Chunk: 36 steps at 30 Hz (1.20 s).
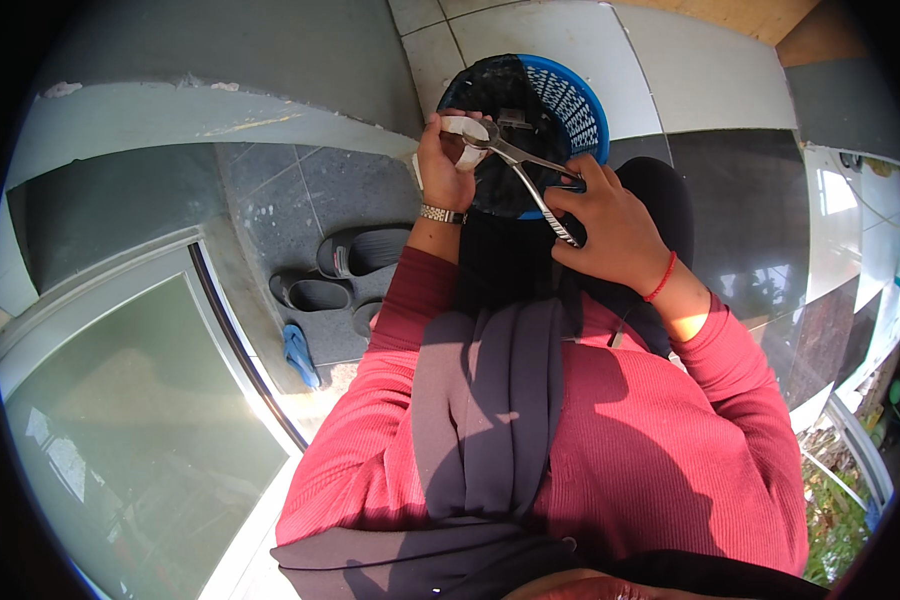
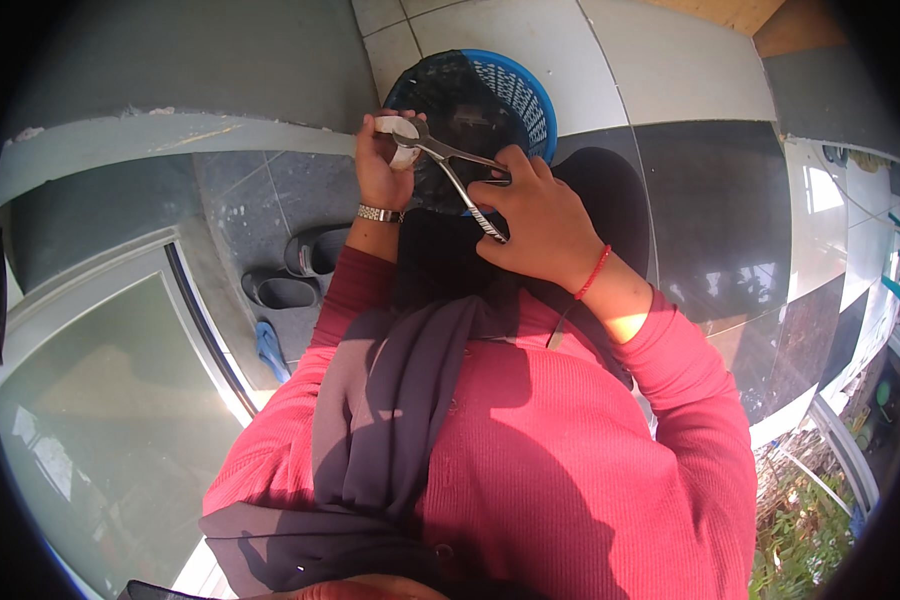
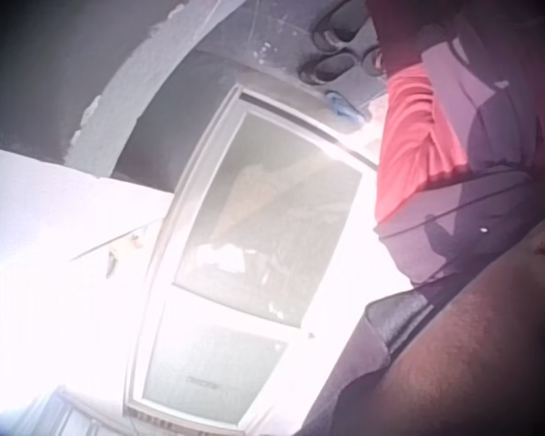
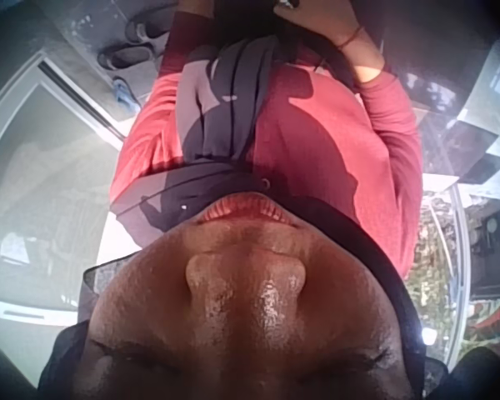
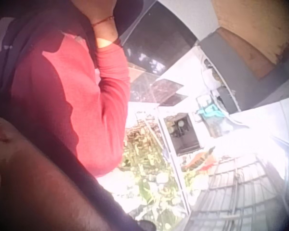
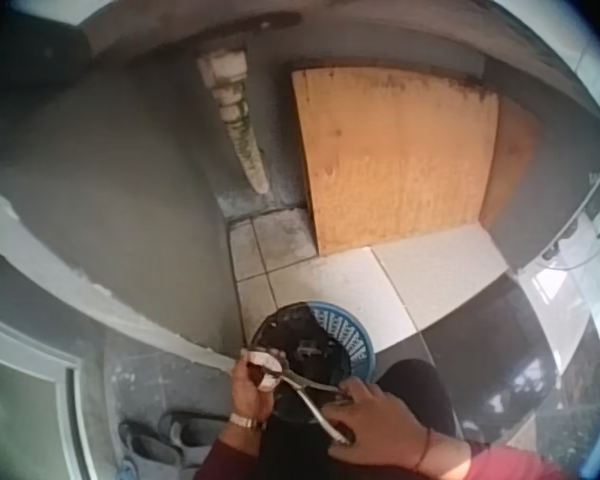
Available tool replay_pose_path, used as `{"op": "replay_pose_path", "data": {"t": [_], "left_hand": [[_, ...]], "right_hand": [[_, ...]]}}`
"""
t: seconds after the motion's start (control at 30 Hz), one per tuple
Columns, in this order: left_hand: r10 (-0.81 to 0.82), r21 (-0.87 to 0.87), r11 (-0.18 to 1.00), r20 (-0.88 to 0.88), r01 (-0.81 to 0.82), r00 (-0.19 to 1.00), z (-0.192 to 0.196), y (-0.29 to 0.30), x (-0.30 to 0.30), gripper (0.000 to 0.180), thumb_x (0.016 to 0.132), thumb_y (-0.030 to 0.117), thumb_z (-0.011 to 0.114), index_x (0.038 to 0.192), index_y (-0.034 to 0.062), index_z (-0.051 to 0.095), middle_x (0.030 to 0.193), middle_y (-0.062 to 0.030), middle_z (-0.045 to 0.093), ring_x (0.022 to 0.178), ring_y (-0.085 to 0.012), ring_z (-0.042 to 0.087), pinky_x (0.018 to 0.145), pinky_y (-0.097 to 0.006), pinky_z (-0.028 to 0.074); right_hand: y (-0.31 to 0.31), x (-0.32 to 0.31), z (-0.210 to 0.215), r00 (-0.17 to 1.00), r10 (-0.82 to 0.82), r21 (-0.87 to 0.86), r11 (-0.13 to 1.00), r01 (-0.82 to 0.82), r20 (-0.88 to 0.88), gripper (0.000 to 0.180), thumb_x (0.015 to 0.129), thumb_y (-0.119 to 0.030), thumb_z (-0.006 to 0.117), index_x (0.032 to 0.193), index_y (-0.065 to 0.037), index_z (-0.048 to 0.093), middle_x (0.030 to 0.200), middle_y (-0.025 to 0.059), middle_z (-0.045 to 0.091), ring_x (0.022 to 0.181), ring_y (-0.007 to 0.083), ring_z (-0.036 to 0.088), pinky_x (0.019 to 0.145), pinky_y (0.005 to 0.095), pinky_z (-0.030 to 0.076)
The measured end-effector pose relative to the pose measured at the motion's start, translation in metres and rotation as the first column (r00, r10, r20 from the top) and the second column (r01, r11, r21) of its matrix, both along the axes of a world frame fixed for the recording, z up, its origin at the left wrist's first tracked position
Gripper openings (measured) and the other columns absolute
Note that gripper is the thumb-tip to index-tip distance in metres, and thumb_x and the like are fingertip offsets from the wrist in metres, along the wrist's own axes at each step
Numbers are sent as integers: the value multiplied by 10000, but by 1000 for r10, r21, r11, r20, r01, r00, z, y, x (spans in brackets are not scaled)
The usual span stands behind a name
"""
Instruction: The person uses a pair of metal tweezers to clean a small, white, circular object held in their left hand. They repeatedly scrape and pick at the object's surface over a blue basket, removing small debris.
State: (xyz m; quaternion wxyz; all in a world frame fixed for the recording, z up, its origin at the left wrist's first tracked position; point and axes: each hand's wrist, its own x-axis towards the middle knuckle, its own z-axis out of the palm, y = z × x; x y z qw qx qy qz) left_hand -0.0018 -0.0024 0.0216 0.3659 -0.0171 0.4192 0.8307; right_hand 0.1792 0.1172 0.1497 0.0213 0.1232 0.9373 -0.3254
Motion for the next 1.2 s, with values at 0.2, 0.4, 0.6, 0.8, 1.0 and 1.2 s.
{"op": "replay_pose_path", "data": {"t": [0.2,0.4,0.6,0.8,1.0,1.2], "left_hand": [[-132,-145,982,-84,119,988,4,-3,0,396,965,397,411,1043,45,575,991,-110,635,919,-222,632,674,-380,544],[-213,-182,963,-67,198,975,7,-4,-1,422,962,395,419,1092,32,590,904,-84,650,837,-181,645,644,-340,557],[-251,-216,950,-95,226,963,5,-4,-3,430,957,397,423,1087,25,594,877,-84,657,826,-179,649,633,-331,562],[-271,-239,941,-105,241,957,4,-5,-6,433,955,390,427,1085,11,593,883,-106,662,828,-191,660,615,-325,568],[-293,-265,930,-120,254,948,5,-6,-7,404,959,358,435,1057,5,604,875,-118,663,811,-193,661,588,-318,573],[-319,-321,910,-137,263,938,3,-7,-6,373,968,323,436,1035,-1,609,877,-118,655,788,-188,657,582,-330,578]], "right_hand": [[13,-1,3,994,108,224,969,-105,-2,393,583,-224,699,974,-193,683,1110,119,474,979,295,528,770,385,485],[19,2,1,991,131,259,956,-137,41,396,580,-224,700,975,-190,688,1121,141,473,1001,309,521,779,392,478],[20,4,-5,992,119,204,971,-126,48,411,584,-240,704,992,-202,679,1124,148,469,1013,322,515,789,401,476],[20,4,-3,990,114,145,981,-126,88,370,590,-229,709,950,-164,653,1165,166,454,1044,353,499,842,423,463],[26,6,-13,988,138,133,980,-146,73,444,594,-265,710,1026,-190,642,1126,149,465,1004,356,521,798,430,474],[25,4,-17,986,96,286,949,-131,133,534,669,-250,684,1162,-115,530,1146,150,482,1008,341,534,798,456,465]]}}
